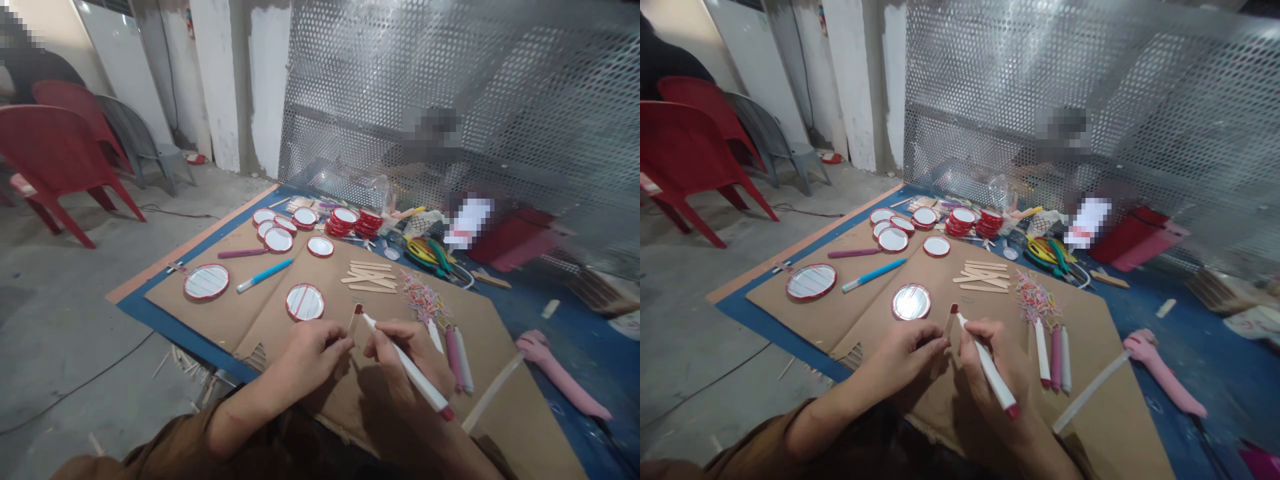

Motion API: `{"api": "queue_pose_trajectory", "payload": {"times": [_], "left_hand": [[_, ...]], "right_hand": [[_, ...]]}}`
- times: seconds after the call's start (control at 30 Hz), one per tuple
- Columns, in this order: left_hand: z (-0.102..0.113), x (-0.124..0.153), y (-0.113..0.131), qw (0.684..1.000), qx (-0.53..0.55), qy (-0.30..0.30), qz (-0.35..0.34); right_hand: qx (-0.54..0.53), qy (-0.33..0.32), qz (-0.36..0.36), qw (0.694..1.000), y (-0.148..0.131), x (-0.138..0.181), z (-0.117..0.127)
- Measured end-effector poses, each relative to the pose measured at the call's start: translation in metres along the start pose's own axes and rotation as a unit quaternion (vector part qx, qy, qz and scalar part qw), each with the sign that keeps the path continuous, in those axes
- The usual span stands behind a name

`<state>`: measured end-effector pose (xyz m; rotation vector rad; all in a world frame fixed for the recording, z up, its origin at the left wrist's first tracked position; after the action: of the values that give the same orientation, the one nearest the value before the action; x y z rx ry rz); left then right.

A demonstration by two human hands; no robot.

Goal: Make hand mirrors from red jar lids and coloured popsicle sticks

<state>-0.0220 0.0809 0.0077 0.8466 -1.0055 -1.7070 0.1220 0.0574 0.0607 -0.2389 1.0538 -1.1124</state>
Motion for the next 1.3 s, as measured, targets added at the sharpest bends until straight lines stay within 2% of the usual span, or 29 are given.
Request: {"api": "queue_pose_trajectory", "payload": {"times": [0.23, 0.53, 0.67, 0.9, 1.07, 1.2, 1.3], "left_hand": [[0.000, 0.000, 0.000, 1.000, 0.006, 0.001, 0.001], [-0.001, 0.000, -0.001, 1.000, 0.003, -0.001, 0.010], [-0.001, 0.000, 0.002, 1.000, 0.009, -0.003, 0.005], [0.001, 0.001, 0.004, 1.000, 0.014, -0.001, 0.003], [0.000, 0.001, 0.003, 1.000, 0.011, -0.007, 0.018], [0.001, 0.000, 0.000, 0.999, 0.026, -0.002, 0.028], [0.001, 0.000, -0.002, 0.999, 0.023, 0.004, 0.026]], "right_hand": [[-0.006, 0.021, -0.027, 0.999, 0.003, 0.002, 0.000], [-0.012, 0.028, -0.020, 0.999, -0.004, -0.001, 0.002], [0.021, 0.010, -0.029, 0.999, -0.002, 0.000, -0.002], [0.002, -0.029, -0.014, 0.999, 0.001, 0.001, -0.008], [0.023, -0.016, -0.014, 1.000, -0.004, -0.001, -0.005], [0.049, 0.037, -0.016, 0.998, -0.009, -0.002, 0.005], [0.027, 0.059, -0.015, 0.998, -0.008, -0.001, 0.010]]}}
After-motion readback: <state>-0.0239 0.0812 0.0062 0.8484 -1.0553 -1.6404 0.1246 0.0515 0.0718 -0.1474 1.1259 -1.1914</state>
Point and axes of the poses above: each hand's wrist, its own x-axis away from the middle knuckle, its own z-axis out of the back of the hand, y = z × x, the point moved 8 cm from there along -x, towards the middle knuckle, and after that the axes turned 2 degrees about -z, right-handed, at the moved point
